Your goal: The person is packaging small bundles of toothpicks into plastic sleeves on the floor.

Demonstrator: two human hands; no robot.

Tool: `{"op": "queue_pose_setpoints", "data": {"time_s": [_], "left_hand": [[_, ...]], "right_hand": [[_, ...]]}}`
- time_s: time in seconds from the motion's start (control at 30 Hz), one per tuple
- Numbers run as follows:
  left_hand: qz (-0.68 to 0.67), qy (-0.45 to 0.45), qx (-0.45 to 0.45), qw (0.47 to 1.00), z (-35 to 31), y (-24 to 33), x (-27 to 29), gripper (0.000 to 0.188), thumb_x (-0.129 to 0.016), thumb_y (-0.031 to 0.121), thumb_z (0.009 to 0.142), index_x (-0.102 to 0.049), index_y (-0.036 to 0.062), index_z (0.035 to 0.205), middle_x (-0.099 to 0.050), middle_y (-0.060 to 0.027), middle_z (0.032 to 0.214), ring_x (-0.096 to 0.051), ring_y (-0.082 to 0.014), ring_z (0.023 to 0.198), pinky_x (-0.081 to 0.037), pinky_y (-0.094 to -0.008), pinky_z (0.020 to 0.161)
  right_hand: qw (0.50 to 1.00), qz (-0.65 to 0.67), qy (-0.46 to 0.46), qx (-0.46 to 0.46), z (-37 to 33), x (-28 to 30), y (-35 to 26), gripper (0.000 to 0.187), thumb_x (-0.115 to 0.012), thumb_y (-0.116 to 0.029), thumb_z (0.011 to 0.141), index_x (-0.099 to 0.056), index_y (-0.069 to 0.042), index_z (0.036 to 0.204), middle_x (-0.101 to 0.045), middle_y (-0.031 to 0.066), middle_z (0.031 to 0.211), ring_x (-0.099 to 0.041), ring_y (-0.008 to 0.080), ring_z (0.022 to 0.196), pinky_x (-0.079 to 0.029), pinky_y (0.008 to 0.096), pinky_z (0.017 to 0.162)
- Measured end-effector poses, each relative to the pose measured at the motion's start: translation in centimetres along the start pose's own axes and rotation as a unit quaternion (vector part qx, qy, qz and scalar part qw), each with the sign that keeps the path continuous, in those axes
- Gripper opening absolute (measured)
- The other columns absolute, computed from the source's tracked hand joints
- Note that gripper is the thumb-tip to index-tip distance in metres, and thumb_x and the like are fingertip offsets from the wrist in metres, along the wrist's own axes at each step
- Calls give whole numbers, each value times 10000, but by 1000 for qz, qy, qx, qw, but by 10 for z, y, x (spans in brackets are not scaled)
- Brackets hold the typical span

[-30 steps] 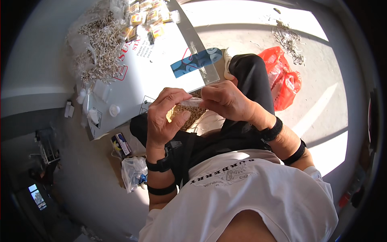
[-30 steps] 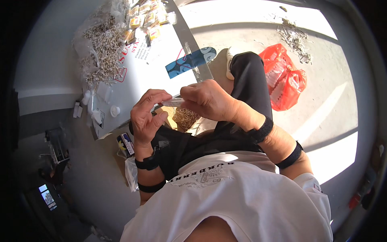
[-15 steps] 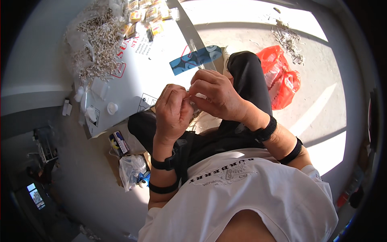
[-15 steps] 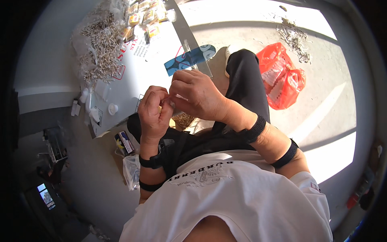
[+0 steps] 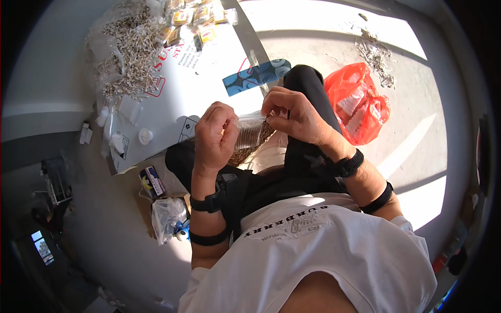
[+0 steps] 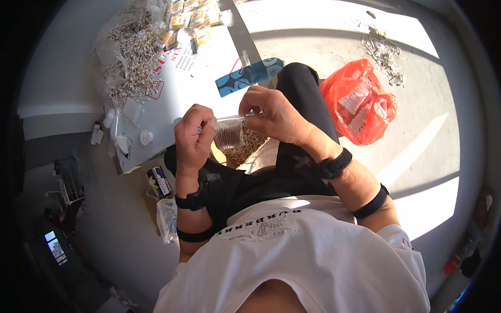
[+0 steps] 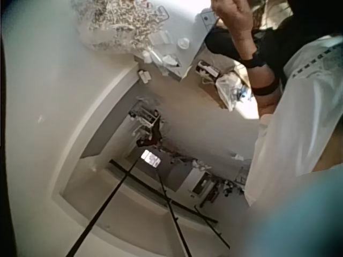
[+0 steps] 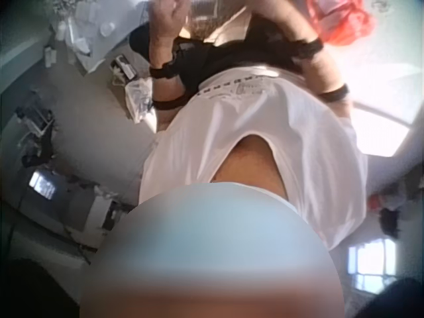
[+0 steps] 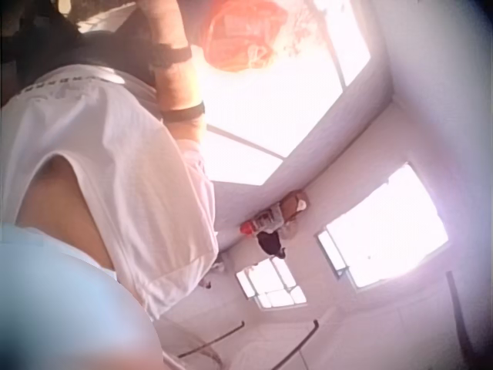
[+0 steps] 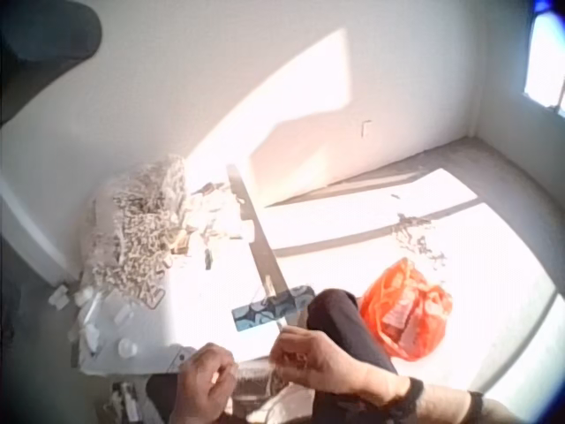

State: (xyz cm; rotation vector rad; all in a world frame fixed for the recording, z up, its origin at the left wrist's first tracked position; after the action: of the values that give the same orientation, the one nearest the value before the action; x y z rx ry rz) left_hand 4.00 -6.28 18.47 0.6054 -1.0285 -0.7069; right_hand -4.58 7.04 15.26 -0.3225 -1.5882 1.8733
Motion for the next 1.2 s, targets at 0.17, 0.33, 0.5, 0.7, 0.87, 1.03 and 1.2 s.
{"op": "queue_pose_setpoints", "data": {"time_s": [0.17, 0.33, 0.5, 0.7, 0.87, 1.03, 1.2], "left_hand": [[-27, -173, 23, 984, 29, -33, -27, 51, -567, -62, 782, -536, -24, 798, -555, -85, 746, -524, -185, 652, -440, -276, 625], [80, -31, 21, 996, 46, -80, -41, 188, -549, -76, 779, -602, -26, 953, -634, -154, 925, -638, -293, 847, -512, -326, 780], [224, -58, 71, 970, 11, -102, -76, 541, -618, 66, 862, -440, 27, 1371, -386, -177, 1477, -347, -330, 1383, -286, -455, 1135], [324, -161, 137, 922, -19, -124, -112, 758, -560, 371, 915, -214, 77, 1521, -135, -138, 1597, -111, -303, 1482, -119, -503, 1183], [358, -119, 130, 917, -19, -130, -120, 852, -568, 459, 889, -179, 43, 1522, -125, -189, 1590, -90, -342, 1481, -80, -531, 1176], [352, -92, 133, 922, -12, -126, -119, 863, -550, 511, 891, -209, 6, 1503, -152, -203, 1582, -113, -340, 1477, -85, -530, 1175], [363, -89, 147, 916, -14, -128, -115, 811, -523, 506, 916, -239, 16, 1496, -168, -192, 1582, -133, -310, 1478, -71, -529, 1176]], "right_hand": [[984, 112, -35, -135, 10, -22, 49, 57, -660, -46, 862, -622, -4, 857, -575, -6, 784, -504, 51, 714, -430, 212, 643], [950, 157, 136, -233, 19, -21, 126, 89, -680, -63, 835, -654, 19, 811, -638, 52, 683, -562, 86, 635, -464, 260, 595], [933, 99, 210, -275, 22, -12, 176, 109, -648, -26, 773, -646, 26, 677, -603, 58, 539, -573, 110, 493, -469, 260, 492], [928, -38, 180, -324, 30, -8, 169, 141, -648, -95, 769, -666, 34, 715, -650, 177, 617, -674, 264, 575, -537, 352, 581], [924, -122, 152, -328, 35, -8, 168, 183, -657, -165, 780, -690, 14, 767, -664, 230, 750, -675, 378, 747, -550, 425, 700], [923, -178, 113, -323, 40, -5, 168, 198, -667, -195, 786, -705, -1, 783, -671, 235, 813, -672, 387, 810, -549, 439, 735], [925, -75, 90, -362, 40, -8, 171, 178, -666, -180, 767, -707, -8, 770, -675, 206, 737, -689, 353, 741, -553, 407, 708]]}}
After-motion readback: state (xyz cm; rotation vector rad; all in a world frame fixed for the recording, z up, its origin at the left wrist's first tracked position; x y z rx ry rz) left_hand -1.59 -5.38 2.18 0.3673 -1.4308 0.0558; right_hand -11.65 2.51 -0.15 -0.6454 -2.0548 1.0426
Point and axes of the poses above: each hand's wrist, its own z-axis towards the middle knuckle, its own x-axis out of the back of the hand, y = z × x, the point moved 8 cm from there along z, towards the middle knuckle
